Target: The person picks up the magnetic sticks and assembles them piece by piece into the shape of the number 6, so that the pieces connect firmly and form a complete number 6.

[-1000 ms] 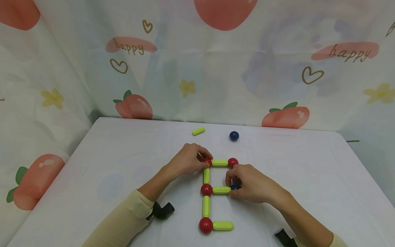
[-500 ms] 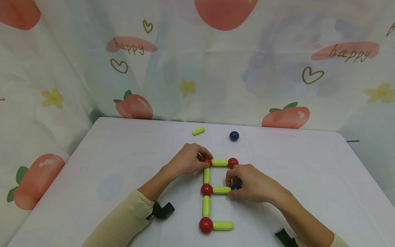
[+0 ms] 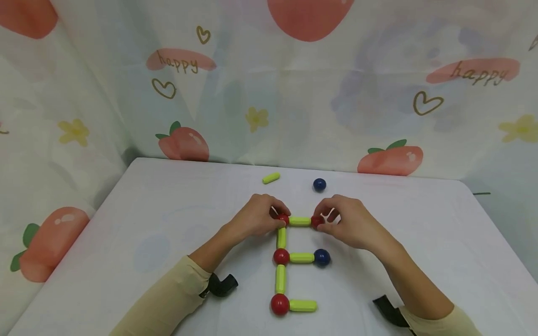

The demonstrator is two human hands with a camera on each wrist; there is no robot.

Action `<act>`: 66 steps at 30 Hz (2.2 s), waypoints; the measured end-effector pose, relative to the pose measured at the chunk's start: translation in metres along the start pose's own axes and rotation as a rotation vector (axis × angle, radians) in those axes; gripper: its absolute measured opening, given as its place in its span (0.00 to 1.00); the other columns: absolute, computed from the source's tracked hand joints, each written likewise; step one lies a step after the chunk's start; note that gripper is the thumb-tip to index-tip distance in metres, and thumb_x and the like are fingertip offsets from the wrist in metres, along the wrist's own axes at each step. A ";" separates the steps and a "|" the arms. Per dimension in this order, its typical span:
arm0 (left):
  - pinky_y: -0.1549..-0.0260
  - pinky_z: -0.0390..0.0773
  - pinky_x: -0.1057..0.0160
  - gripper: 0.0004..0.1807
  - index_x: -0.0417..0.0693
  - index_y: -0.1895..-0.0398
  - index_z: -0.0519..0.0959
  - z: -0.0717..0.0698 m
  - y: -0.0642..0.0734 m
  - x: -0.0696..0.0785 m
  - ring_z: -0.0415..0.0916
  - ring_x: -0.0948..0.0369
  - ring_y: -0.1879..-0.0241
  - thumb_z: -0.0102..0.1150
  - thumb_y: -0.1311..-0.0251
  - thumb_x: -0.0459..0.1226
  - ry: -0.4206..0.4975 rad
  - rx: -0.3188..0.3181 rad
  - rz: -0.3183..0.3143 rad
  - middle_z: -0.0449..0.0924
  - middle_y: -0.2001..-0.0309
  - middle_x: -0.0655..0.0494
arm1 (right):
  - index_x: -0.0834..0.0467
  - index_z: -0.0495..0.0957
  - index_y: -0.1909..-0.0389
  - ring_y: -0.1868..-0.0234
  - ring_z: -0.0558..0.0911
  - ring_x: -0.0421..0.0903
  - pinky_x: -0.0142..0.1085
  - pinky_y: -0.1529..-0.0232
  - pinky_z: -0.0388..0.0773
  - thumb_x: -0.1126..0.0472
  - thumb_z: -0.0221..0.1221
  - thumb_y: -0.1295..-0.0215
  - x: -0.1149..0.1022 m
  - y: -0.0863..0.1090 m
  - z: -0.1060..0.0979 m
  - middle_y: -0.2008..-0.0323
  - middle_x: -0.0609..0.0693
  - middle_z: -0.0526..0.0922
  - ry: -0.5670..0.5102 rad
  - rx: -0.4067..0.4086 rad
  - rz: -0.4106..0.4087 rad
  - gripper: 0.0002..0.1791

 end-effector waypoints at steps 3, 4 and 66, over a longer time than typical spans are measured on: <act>0.58 0.83 0.66 0.13 0.52 0.49 0.89 -0.001 0.000 0.000 0.80 0.62 0.58 0.73 0.37 0.36 -0.002 0.005 -0.005 0.86 0.57 0.58 | 0.56 0.86 0.54 0.55 0.81 0.51 0.38 0.62 0.79 0.64 0.70 0.38 0.003 -0.011 -0.002 0.59 0.53 0.85 0.011 0.011 0.025 0.12; 0.58 0.83 0.66 0.13 0.52 0.50 0.89 -0.001 0.000 0.000 0.80 0.62 0.58 0.73 0.37 0.36 -0.001 0.003 -0.007 0.86 0.57 0.58 | 0.56 0.86 0.54 0.55 0.82 0.52 0.38 0.61 0.80 0.64 0.70 0.38 0.004 -0.014 -0.002 0.59 0.53 0.85 0.012 0.001 0.031 0.12; 0.42 0.81 0.54 0.20 0.48 0.39 0.82 -0.035 -0.089 -0.029 0.79 0.51 0.46 0.62 0.34 0.29 -0.091 0.279 -0.060 0.84 0.47 0.45 | 0.54 0.90 0.61 0.60 0.83 0.46 0.40 0.58 0.81 0.68 0.72 0.40 0.016 -0.023 0.004 0.65 0.46 0.88 -0.036 -0.048 0.069 0.08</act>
Point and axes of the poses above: each hand's wrist, its own y-axis away from the middle knuckle, its own z-axis out of the palm, x = y × z, the point moved 3 cm from there along -y, towards the middle knuckle
